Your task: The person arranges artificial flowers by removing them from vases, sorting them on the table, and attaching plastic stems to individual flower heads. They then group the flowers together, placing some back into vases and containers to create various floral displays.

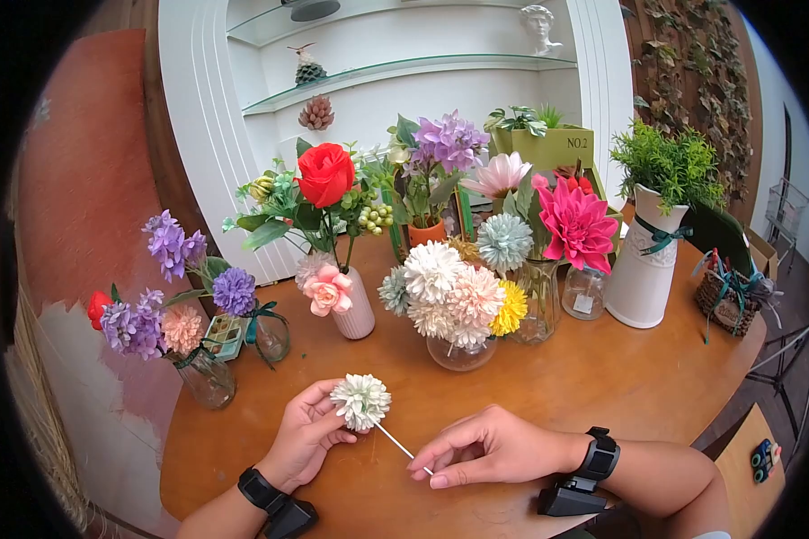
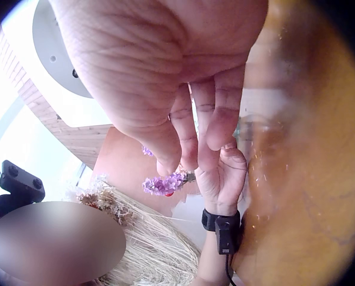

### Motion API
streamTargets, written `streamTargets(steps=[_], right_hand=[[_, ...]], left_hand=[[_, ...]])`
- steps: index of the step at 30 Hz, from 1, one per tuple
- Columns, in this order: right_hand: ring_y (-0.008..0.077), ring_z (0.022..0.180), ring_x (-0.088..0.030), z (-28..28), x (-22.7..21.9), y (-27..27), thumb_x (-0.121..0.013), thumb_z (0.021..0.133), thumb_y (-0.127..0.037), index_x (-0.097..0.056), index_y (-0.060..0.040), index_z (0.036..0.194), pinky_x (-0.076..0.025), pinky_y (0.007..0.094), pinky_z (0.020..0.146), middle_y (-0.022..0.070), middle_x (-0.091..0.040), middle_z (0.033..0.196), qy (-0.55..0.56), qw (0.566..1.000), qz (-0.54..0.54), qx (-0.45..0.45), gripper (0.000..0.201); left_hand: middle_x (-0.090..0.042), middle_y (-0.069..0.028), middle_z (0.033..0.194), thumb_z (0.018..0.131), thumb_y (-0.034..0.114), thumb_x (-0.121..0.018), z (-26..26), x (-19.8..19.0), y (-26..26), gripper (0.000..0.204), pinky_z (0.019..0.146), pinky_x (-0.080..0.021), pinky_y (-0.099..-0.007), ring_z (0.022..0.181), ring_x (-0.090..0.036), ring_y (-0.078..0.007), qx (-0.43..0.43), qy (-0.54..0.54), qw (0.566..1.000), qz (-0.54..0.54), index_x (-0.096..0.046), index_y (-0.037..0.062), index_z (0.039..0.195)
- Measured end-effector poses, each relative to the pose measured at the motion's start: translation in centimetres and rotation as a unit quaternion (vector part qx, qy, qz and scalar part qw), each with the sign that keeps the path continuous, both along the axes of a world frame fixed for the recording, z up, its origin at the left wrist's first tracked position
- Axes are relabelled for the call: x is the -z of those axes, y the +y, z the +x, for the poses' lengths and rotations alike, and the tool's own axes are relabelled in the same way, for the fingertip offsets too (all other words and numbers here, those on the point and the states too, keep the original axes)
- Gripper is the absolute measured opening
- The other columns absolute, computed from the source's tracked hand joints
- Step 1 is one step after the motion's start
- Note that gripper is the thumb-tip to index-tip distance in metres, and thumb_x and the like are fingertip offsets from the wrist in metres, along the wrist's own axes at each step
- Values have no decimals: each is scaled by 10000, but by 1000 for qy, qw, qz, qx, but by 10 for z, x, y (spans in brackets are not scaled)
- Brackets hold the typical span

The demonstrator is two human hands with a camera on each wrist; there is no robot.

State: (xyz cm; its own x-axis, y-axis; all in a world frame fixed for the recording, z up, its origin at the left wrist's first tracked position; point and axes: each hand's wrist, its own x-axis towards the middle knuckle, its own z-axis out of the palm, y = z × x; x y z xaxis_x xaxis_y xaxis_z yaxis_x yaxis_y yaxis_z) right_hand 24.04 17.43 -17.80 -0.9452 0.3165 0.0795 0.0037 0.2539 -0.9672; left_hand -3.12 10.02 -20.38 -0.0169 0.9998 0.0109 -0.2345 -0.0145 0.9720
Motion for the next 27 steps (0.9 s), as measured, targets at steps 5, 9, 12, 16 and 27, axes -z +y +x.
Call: streamTargets(steps=[5, 9, 12, 16, 27], right_hand=[[92, 902, -648, 0, -2, 0, -683, 882, -99, -671, -44, 1143, -515, 215, 705, 71, -695, 1076, -8, 1000, -3, 0, 267], [56, 873, -627, 0, 2, 0, -683, 889, -139, -667, -63, 1162, -495, 196, 688, 42, -701, 1055, 0, 1000, -2, 1, 283], [23, 844, -607, 0, 3, 0, -682, 896, -177, -664, -81, 1179, -478, 180, 676, 14, -706, 1033, 7, 1000, 0, 0, 299], [86, 894, -645, 0, -2, 0, -684, 881, -104, -674, -46, 1137, -509, 212, 697, 64, -697, 1074, -12, 1000, -4, 1, 262], [87, 902, -646, 0, -1, 0, -685, 879, -97, -675, -40, 1130, -512, 211, 697, 67, -697, 1073, -9, 1000, -6, 1, 258]], left_hand=[[-631, -104, 1169, 940, 74, -573, 0, -1, 0, 374, 717, -542, -225, 939, -664, -158, 2, 2, 1000, -2, -467, 2, 1292], [-632, -99, 1164, 942, 75, -572, 1, -1, 0, 370, 717, -542, -223, 935, -663, -152, 0, 1, 1000, -1, -469, 2, 1289], [-635, -97, 1156, 944, 77, -571, 2, -2, -1, 363, 717, -542, -222, 931, -662, -146, -2, 2, 1000, 0, -472, 2, 1285], [-636, -99, 1149, 944, 78, -572, 1, -1, 0, 363, 714, -544, -222, 924, -662, -146, -1, 0, 1000, 1, -473, 4, 1285], [-639, -104, 1146, 940, 79, -581, 2, -1, -1, 363, 708, -546, -222, 919, -666, -151, 0, -3, 1000, 1, -477, 2, 1279]])
